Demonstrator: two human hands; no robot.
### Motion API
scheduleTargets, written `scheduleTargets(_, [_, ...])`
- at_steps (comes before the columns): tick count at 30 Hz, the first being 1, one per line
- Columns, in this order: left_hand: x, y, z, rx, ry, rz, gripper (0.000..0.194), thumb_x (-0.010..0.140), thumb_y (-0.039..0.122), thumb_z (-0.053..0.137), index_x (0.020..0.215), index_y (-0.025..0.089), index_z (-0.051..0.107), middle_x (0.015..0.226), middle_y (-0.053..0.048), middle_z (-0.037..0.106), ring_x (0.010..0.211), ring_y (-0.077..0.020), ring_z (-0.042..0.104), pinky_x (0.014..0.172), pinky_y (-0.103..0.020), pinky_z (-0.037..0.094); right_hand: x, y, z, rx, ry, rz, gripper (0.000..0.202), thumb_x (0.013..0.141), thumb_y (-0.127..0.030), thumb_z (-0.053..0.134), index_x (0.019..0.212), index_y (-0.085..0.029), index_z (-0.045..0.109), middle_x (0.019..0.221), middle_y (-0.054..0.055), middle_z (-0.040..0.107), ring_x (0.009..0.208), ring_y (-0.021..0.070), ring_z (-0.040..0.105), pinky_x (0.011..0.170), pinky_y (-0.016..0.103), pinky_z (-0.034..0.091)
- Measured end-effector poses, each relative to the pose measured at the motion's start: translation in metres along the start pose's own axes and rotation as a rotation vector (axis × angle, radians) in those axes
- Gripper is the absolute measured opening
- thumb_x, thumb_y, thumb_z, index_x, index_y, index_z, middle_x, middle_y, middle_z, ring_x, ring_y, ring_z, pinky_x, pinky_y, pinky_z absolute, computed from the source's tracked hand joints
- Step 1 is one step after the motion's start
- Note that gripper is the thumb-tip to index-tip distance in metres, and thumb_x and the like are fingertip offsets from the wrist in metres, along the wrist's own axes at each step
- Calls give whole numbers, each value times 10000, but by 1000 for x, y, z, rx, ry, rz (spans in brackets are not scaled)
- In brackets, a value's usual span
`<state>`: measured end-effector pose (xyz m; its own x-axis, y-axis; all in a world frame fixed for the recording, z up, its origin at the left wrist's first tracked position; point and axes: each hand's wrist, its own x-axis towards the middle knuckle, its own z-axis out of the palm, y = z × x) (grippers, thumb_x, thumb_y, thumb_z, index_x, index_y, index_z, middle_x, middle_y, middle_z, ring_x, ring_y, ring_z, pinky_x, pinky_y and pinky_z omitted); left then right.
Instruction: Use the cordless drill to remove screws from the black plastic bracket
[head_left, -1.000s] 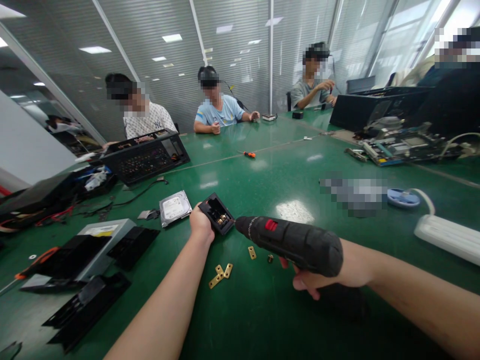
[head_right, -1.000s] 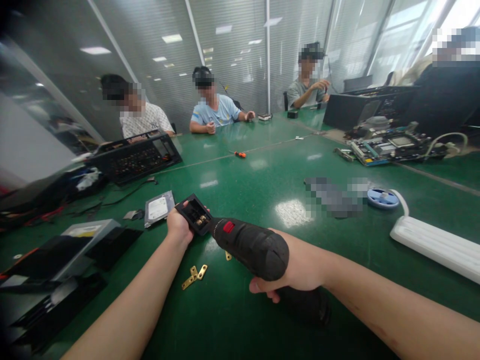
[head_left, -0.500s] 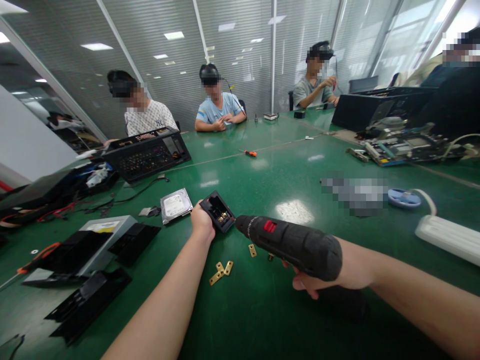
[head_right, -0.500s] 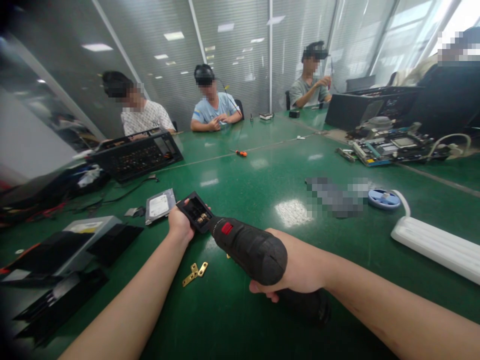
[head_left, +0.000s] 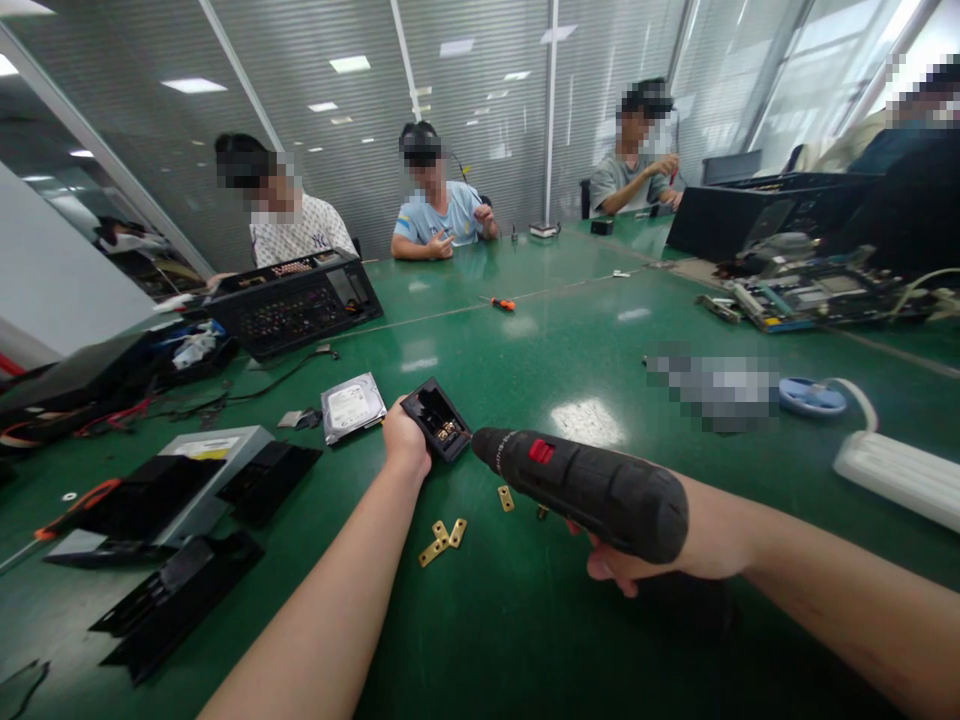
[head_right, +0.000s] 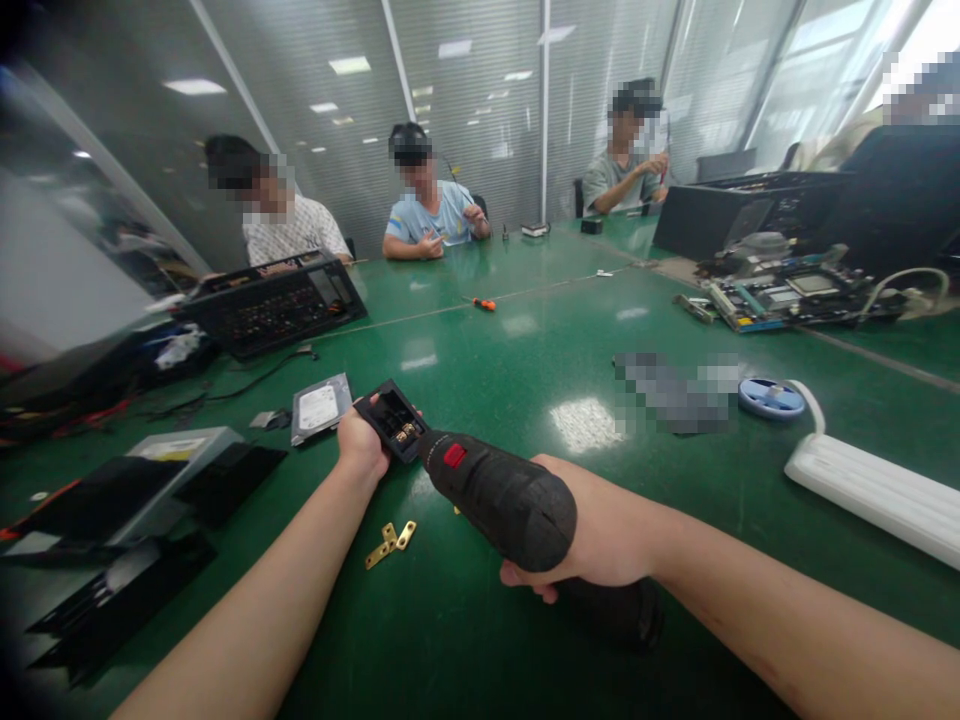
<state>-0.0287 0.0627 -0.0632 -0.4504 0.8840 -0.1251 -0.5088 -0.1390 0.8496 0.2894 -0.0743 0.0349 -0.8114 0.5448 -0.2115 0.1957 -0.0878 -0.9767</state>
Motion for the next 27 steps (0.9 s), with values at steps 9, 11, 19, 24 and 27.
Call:
scheduleTargets(9, [0,3,0,26,10,-94,276,796,482,736,862,222,671,781,-24,705,797,-301,762,763,-440,629,1,1,-1,28,7,10,605,831,-394,888,1356,-154,703,676,-40,638,564,141,665,541,245,557])
scheduleTargets(11, [0,3,0,24,10,-97,271,801,479,731,864,223,669,780,-25,704,792,-299,761,763,-441,630,1,2,-2,27,13,1,607,835,-393,889,1365,-165,699,682,-44,634,563,141,667,531,242,554])
scheduleTargets(19, [0,0,0,31,35,-29,280,782,491,744,850,227,680,756,-16,703,772,-282,748,705,-401,623,-1,5,-3,54,6,1,651,830,-381,911,1404,-202,660,734,-52,659,589,142,696,570,256,577])
scheduleTargets(24, [1,1,-1,47,19,-85,283,794,498,732,845,228,665,760,-23,701,759,-283,746,703,-403,616,-1,4,-2,90,27,19,705,814,-317,907,1442,-203,606,738,-55,672,586,144,703,566,247,570])
scheduleTargets(27, [2,2,-3,44,11,-96,285,790,497,739,852,230,661,777,-24,707,775,-290,751,721,-415,618,-1,2,-2,87,26,17,681,799,-311,907,1409,-192,629,720,-52,672,586,149,702,558,248,572])
